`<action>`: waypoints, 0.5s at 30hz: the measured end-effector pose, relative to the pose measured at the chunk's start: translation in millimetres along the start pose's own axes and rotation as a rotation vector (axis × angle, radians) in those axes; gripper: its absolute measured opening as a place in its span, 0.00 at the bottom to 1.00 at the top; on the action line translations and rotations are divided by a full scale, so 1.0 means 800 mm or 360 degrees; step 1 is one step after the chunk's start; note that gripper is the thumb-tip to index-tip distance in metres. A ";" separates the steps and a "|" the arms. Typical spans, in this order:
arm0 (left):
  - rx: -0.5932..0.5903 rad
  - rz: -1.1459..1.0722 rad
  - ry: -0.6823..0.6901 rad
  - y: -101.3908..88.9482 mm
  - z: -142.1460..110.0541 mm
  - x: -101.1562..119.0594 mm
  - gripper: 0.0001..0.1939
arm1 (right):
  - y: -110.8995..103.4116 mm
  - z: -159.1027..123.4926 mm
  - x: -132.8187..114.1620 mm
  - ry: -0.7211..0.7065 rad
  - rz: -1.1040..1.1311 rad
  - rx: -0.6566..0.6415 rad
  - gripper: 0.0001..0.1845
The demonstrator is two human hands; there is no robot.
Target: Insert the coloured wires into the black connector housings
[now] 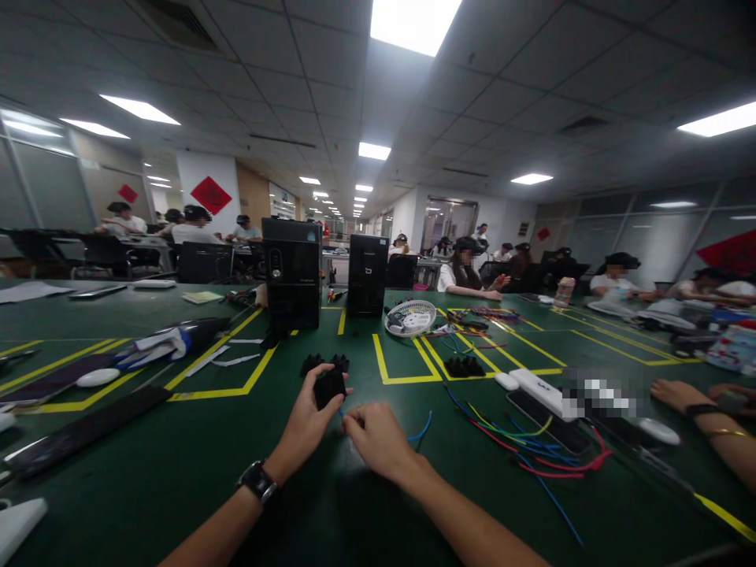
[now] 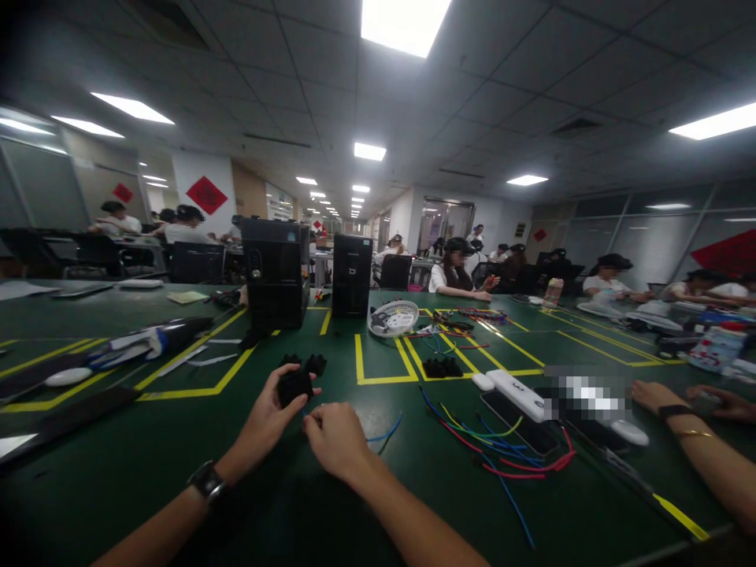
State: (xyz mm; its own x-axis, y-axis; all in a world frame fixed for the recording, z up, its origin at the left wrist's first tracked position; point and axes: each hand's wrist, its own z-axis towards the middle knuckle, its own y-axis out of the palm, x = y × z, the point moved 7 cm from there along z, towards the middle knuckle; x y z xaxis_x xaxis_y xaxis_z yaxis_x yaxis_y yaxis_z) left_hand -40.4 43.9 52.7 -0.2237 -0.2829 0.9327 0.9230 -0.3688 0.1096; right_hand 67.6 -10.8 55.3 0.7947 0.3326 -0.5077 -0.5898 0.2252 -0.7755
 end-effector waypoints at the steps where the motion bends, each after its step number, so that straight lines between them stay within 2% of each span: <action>1: 0.0006 -0.0020 -0.0013 0.001 -0.001 0.001 0.27 | -0.001 0.000 0.000 0.0002 0.0006 0.0013 0.16; 7: 0.0043 -0.0080 -0.0064 0.007 -0.009 -0.001 0.28 | 0.011 -0.005 -0.001 0.0018 0.0031 -0.0004 0.15; 12: 0.0043 -0.0307 -0.0119 0.003 -0.005 0.003 0.35 | 0.000 -0.002 -0.007 -0.0009 0.0158 0.0016 0.16; 15: 0.0098 -0.0534 -0.0132 -0.003 -0.001 0.008 0.30 | -0.006 0.001 -0.013 -0.0061 0.0238 0.0017 0.17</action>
State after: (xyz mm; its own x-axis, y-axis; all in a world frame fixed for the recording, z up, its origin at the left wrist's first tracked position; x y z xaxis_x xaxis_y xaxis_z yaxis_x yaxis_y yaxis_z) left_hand -44.3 42.5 58.5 -0.4938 -0.0814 0.8657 0.8202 -0.3742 0.4327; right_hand 62.0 -14.9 64.7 0.6919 0.3978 -0.6025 -0.7029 0.1803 -0.6881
